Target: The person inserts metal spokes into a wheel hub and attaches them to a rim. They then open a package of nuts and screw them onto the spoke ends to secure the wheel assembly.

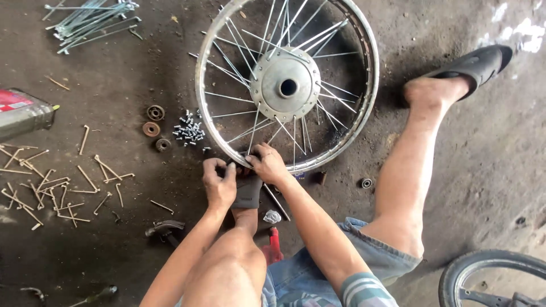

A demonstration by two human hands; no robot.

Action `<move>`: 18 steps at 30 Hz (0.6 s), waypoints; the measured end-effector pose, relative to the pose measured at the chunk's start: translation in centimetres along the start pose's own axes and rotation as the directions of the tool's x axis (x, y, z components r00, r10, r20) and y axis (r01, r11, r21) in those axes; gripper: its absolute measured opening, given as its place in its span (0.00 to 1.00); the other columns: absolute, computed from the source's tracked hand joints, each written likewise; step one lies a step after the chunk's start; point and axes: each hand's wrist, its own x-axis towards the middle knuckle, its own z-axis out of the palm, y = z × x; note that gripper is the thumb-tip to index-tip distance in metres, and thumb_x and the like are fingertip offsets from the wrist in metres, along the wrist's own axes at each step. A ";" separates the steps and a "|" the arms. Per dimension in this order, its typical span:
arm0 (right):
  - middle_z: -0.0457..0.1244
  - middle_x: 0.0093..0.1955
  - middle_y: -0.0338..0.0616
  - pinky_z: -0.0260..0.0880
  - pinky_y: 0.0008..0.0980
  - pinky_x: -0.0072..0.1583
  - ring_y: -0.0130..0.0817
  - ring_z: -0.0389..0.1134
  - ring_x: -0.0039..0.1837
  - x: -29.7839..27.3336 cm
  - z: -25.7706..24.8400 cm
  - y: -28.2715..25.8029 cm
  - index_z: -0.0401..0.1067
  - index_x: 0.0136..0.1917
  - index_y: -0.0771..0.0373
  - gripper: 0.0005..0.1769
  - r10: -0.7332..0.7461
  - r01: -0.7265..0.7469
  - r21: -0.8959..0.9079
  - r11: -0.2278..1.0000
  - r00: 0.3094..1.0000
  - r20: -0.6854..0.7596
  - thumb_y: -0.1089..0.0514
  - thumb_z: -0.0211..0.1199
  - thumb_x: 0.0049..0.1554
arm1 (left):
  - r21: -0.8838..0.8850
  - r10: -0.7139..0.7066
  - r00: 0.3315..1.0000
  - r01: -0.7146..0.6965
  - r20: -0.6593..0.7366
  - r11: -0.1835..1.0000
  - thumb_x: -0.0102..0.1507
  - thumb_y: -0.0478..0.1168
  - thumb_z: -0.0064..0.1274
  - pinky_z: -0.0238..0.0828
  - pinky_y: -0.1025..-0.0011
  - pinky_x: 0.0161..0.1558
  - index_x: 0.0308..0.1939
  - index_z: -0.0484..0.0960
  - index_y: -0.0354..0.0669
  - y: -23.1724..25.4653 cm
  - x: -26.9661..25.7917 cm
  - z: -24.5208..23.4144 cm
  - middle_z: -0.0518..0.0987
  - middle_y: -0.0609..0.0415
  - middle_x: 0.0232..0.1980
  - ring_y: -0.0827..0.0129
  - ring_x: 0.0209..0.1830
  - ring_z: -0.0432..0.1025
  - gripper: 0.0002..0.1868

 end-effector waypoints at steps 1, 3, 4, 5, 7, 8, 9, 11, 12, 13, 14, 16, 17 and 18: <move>0.68 0.50 0.49 0.72 0.47 0.63 0.52 0.70 0.62 -0.1 0.1 0.1 0.73 0.49 0.53 0.16 0.009 -0.009 0.003 1.000 1.000 -0.001 0.42 0.67 0.57 | 0.002 -0.002 1.000 0.002 0.009 1.000 0.58 0.34 0.63 0.76 0.68 0.36 0.40 0.76 0.42 1.0 0.2 0.0 0.77 0.51 0.32 0.60 0.34 0.78 0.11; 0.67 0.56 0.56 0.66 0.50 0.69 0.57 0.67 0.67 0.0 0.3 -0.1 0.72 0.53 0.55 0.22 0.060 -0.060 -0.014 0.998 0.998 0.028 0.36 0.65 0.57 | -0.073 0.191 0.981 -0.189 0.027 0.979 0.60 0.32 0.61 0.76 0.70 0.30 0.38 0.75 0.43 3.2 0.7 -0.2 0.75 0.52 0.29 0.60 0.27 0.78 0.10; 0.67 0.56 0.56 0.66 0.50 0.69 0.57 0.67 0.67 0.5 1.1 1.1 0.72 0.53 0.55 0.22 0.062 -0.062 -0.012 0.998 0.998 0.031 0.36 0.65 0.57 | -0.070 0.189 0.982 -0.186 0.028 0.980 0.60 0.32 0.61 0.76 0.70 0.30 0.38 0.75 0.43 4.1 1.3 0.3 0.75 0.52 0.29 0.60 0.27 0.78 0.10; 0.67 0.51 0.52 0.68 0.43 0.65 0.52 0.70 0.60 1.1 2.0 2.3 0.73 0.46 0.54 0.15 -0.158 0.154 -0.230 0.961 0.987 0.003 0.43 0.66 0.56 | -0.055 0.275 0.958 -0.271 0.079 0.961 0.61 0.34 0.62 0.76 0.67 0.29 0.42 0.77 0.40 5.1 1.9 0.8 0.77 0.49 0.31 0.55 0.31 0.79 0.09; 0.67 0.46 0.48 0.70 0.36 0.62 0.48 0.73 0.54 0.8 2.1 2.2 0.74 0.40 0.54 0.08 -0.369 0.339 -0.438 0.833 0.929 0.017 0.49 0.66 0.55 | -0.046 0.362 0.922 -0.359 0.136 0.932 0.62 0.36 0.63 0.77 0.63 0.28 0.45 0.80 0.38 6.2 3.2 1.9 0.79 0.47 0.34 0.50 0.35 0.79 0.10; 0.66 0.44 0.49 0.71 0.41 0.59 0.50 0.72 0.54 0.3 1.4 0.8 0.71 0.41 0.56 0.10 -0.265 0.242 -0.268 0.933 0.963 -0.055 0.48 0.63 0.58 | -0.007 0.390 0.903 -0.395 0.179 0.919 0.62 0.37 0.63 0.77 0.63 0.28 0.44 0.81 0.38 6.4 4.1 2.6 0.80 0.46 0.35 0.50 0.35 0.79 0.10; 0.64 0.41 0.50 0.73 0.46 0.56 0.52 0.71 0.55 -0.3 0.6 -0.6 0.67 0.42 0.57 0.13 -0.148 0.139 -0.082 0.987 0.983 -0.106 0.48 0.60 0.60 | 0.031 0.415 0.882 -0.432 0.222 0.901 0.62 0.38 0.63 0.78 0.62 0.29 0.43 0.82 0.39 6.5 4.9 3.3 0.80 0.46 0.35 0.50 0.36 0.80 0.09; 0.64 0.43 0.46 0.73 0.46 0.54 0.51 0.71 0.53 -2.1 -0.7 -1.6 0.69 0.45 0.55 0.12 -0.132 0.125 -0.052 0.991 0.976 -0.174 0.46 0.64 0.57 | 0.187 0.305 0.896 -0.376 0.323 0.908 0.64 0.42 0.61 0.75 0.51 0.41 0.51 0.79 0.42 7.4 6.4 4.0 0.78 0.45 0.44 0.43 0.46 0.77 0.14; 0.64 0.45 0.42 0.74 0.47 0.52 0.49 0.71 0.52 -3.1 -1.2 -2.0 0.70 0.48 0.52 0.14 -0.114 0.112 -0.020 0.993 0.965 -0.237 0.45 0.67 0.54 | 0.345 0.173 0.900 -0.323 0.399 0.881 0.65 0.45 0.59 0.73 0.40 0.54 0.58 0.77 0.45 7.8 7.1 4.4 0.76 0.44 0.53 0.37 0.57 0.75 0.19; 0.64 0.45 0.42 0.74 0.47 0.52 0.49 0.71 0.52 -3.1 -1.7 -1.6 0.70 0.48 0.52 0.14 -0.112 0.110 -0.019 0.994 0.965 -0.237 0.45 0.67 0.54 | 0.346 0.172 0.900 -0.322 0.401 0.881 0.65 0.45 0.59 0.73 0.40 0.54 0.58 0.77 0.45 7.4 8.0 4.9 0.76 0.44 0.53 0.37 0.57 0.75 0.19; 0.62 0.44 0.40 0.73 0.43 0.51 0.46 0.70 0.50 -3.3 -2.1 -1.2 0.71 0.48 0.51 0.13 -0.082 0.100 0.017 0.995 0.888 -0.453 0.49 0.70 0.53 | 0.427 0.089 0.871 -0.322 0.482 0.845 0.64 0.53 0.58 0.73 0.41 0.52 0.57 0.79 0.45 6.9 8.7 5.3 0.73 0.42 0.58 0.36 0.55 0.76 0.22; 0.61 0.43 0.38 0.72 0.39 0.49 0.43 0.69 0.49 -3.2 -2.6 0.7 0.72 0.48 0.50 0.12 -0.038 0.096 0.056 0.994 0.767 -0.641 0.53 0.73 0.52 | 0.507 -0.008 0.835 -0.326 0.550 0.798 0.63 0.60 0.57 0.74 0.41 0.51 0.55 0.80 0.46 6.4 9.5 5.5 0.70 0.40 0.63 0.35 0.53 0.77 0.26; 0.59 0.46 0.38 0.70 0.39 0.52 0.43 0.67 0.51 -2.9 -2.8 2.2 0.69 0.50 0.52 0.17 -0.011 0.050 0.033 0.998 0.700 -0.714 0.52 0.74 0.51 | 0.516 -0.010 0.805 -0.371 0.594 0.772 0.65 0.56 0.56 0.75 0.45 0.49 0.51 0.83 0.46 6.4 9.6 5.3 0.74 0.42 0.57 0.38 0.50 0.78 0.21; 0.57 0.49 0.39 0.69 0.38 0.55 0.42 0.66 0.53 -2.4 -3.2 3.6 0.67 0.53 0.53 0.23 0.014 -0.003 0.016 1.000 0.618 -0.786 0.51 0.75 0.50 | 0.517 -0.008 0.767 -0.424 0.641 0.744 0.66 0.53 0.54 0.76 0.48 0.47 0.47 0.86 0.46 6.7 10.0 5.4 0.78 0.45 0.51 0.41 0.47 0.79 0.17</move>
